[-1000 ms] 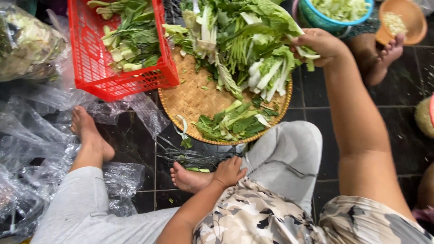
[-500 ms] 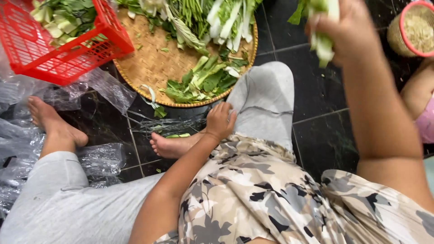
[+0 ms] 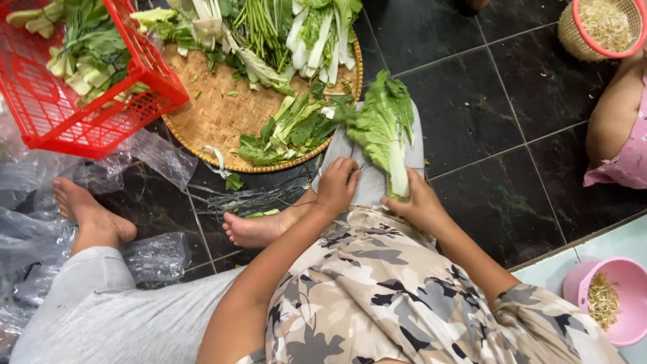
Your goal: The person is organizing Chinese cabbage leaves into bundles and tying them with string while sitting on the floor.
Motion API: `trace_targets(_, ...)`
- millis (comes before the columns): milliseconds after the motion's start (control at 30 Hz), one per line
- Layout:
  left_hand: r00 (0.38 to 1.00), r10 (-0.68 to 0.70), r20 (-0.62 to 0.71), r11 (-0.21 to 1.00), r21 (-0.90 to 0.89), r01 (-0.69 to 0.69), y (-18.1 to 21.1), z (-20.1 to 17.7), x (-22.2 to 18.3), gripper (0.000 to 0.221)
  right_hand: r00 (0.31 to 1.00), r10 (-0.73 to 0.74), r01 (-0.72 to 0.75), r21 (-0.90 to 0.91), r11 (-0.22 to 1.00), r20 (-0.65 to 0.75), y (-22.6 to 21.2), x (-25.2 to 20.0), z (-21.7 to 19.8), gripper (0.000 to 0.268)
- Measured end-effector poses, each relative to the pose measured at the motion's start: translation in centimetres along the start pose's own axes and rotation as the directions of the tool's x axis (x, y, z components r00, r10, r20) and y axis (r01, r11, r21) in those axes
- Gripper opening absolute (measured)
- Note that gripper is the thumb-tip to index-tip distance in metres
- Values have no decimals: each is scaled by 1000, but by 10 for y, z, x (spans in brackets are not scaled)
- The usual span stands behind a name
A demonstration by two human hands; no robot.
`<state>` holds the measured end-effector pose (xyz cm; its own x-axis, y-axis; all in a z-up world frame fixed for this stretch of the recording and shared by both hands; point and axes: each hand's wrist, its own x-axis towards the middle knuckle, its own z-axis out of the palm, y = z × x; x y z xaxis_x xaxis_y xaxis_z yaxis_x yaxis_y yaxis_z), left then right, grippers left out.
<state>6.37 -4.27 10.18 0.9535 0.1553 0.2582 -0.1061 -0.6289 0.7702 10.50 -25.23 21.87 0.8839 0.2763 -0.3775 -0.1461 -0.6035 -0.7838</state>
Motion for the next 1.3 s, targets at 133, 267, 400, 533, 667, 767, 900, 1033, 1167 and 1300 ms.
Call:
trace_targets(133,999,0,52,1000,-11,1,1,-7,-4,7,993,6,51,-478,877,117,-27,-9,-22,96)
trace_targets(267,996,29,87,999,-24,-27,0,-11,-6,8,968,-250,213,-419,882,-35,-1,21,-37,80)
trace_targets(400,995,41,86,999,-33,-38,-4,-15,-16,14,923,-366,306,-350,885,-118,-12,71,-45,75)
trace_targets(533,988,135,77,983,112,-143,-48,-4,-45,26,852,-511,480,-219,849,-116,-51,128,-33,59)
trace_targets(667,977,209,53,957,195,-215,-79,2,-62,28,791,-609,593,-171,787,-60,-78,220,2,48)
trace_targets(767,949,314,13,894,331,-301,-97,4,-68,26,872,-487,488,-22,873,45,-106,279,36,35)
trace_targets(900,938,344,-47,862,413,-295,-109,16,-75,24,989,-148,142,181,973,19,-83,389,66,38)
trace_targets(1033,922,374,-95,850,432,-301,-111,25,-79,22,968,101,-7,378,926,-229,-11,510,93,33)
trace_targets(1167,924,365,-115,860,423,-287,-114,35,-82,23,966,106,-51,227,973,-237,-10,525,117,62)
trace_targets(1300,913,389,-121,854,419,-308,-104,20,-75,21,954,121,-116,33,993,-274,-6,542,131,68)
